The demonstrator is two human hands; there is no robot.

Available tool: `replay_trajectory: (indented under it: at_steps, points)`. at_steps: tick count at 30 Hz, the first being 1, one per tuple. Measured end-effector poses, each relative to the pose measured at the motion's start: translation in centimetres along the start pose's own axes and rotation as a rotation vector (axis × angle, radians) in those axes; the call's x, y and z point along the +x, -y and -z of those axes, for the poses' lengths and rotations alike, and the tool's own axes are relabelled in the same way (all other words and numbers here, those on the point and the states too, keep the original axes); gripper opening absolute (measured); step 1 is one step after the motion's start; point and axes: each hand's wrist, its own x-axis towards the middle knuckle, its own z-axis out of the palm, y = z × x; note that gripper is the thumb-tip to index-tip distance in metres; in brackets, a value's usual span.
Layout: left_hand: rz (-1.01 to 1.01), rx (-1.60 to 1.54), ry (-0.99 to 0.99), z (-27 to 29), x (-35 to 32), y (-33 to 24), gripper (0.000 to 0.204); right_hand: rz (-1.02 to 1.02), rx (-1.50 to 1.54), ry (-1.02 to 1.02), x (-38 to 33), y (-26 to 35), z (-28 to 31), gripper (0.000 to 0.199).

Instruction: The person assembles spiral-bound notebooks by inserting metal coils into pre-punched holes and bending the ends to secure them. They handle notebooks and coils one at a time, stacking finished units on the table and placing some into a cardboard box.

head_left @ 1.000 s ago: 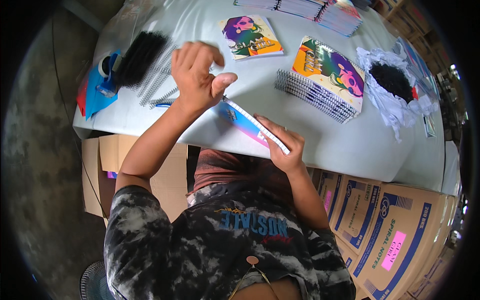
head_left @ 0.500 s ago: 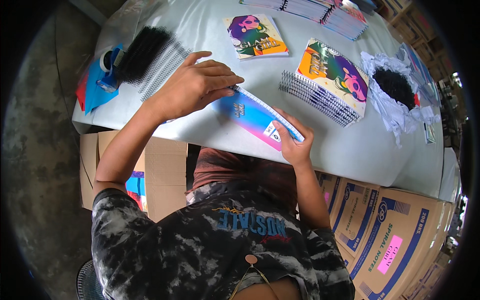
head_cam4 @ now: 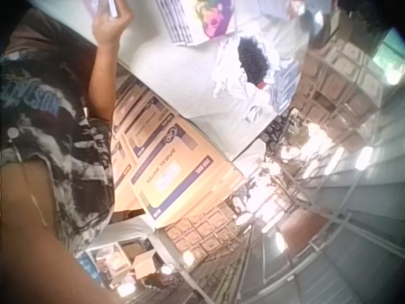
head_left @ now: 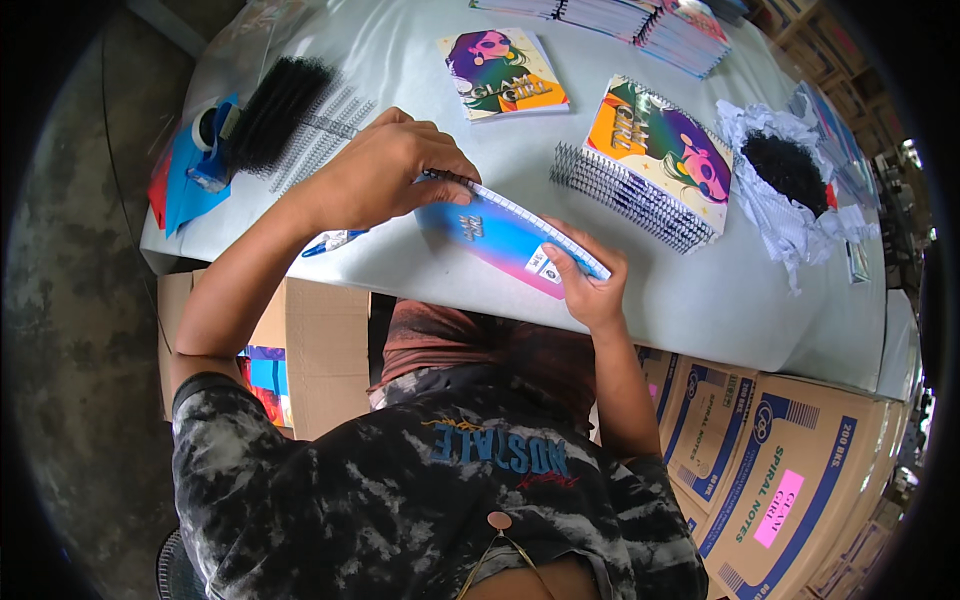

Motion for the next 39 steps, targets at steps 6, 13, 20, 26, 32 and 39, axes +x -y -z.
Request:
replay_trajectory:
  at_steps: [6,13,20,26,32,39]
  points:
    - [0.009,0.066,-0.052,0.1,0.1,-0.9,0.014,0.049,-0.035,0.058,0.4,-0.1,0.4,0.024]
    - [-0.035,0.157,-0.166,0.0,0.3,-0.6,0.014,-0.115,0.112,-0.008,0.5,0.1,0.3,0.024]
    - [0.182,-0.364,0.118,0.5,0.8,1.0,0.019,-0.314,0.241,0.067,1.4,-0.3,1.2,0.025]
    - [0.245,-0.477,0.158,0.7,1.1,0.6,0.02,-0.374,0.39,0.037,1.0,-1.2,1.3,0.025]
    - [0.208,-0.456,0.045,0.1,0.7,-0.4,0.022,-0.28,0.237,0.016,1.0,0.1,1.3,0.025]
    - [0.0,-0.075,-0.061,-0.6,0.0,-0.3,0.022,-0.11,0.1,0.029,0.5,0.3,1.2,0.023]
